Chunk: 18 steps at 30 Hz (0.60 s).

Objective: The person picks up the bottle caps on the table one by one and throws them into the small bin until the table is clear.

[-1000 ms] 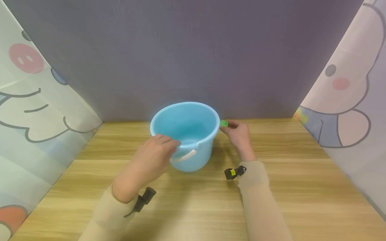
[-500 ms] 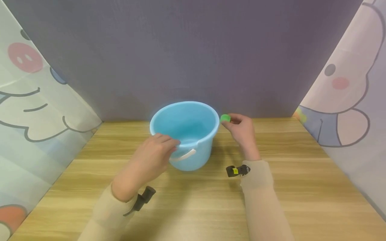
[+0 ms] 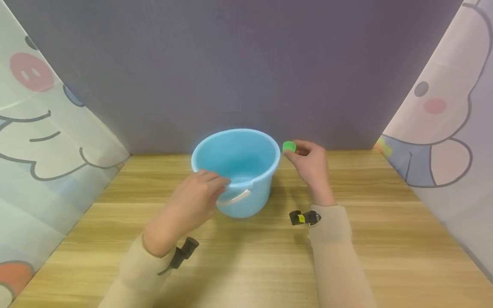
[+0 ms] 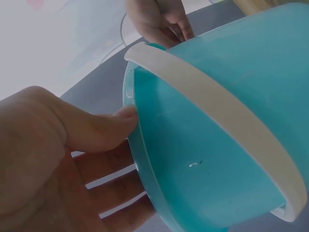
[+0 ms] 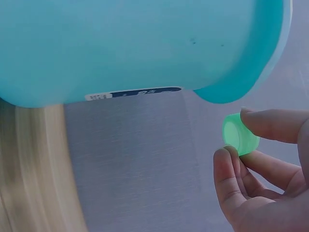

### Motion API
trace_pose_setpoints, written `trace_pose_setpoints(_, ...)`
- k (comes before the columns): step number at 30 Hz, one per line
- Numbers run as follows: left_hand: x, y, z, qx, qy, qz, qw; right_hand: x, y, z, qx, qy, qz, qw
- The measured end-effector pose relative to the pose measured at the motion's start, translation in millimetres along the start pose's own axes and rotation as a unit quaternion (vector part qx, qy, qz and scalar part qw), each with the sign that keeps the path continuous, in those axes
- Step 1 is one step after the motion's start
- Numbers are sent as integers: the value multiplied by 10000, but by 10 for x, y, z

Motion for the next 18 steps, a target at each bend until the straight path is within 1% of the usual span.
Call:
trace_pose_setpoints(8, 0, -11, 8, -36, -14, -57, 10000, 68, 68, -123, 215, -1, 336, 9992)
trace_pose_setpoints(18, -5, 2, 0, 14, -11, -87, 10000, 96, 171, -306, 652, -229, 472, 9965)
Point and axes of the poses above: each hand's wrist, its own y-axis away from the middle knuckle, its own x-axis out of the back of the hand, z = x × y, the point moved 9 cm from there along -y, towards the middle knuckle, and after that the axes turned 9 degrees about -x, right-handed, at the moved point
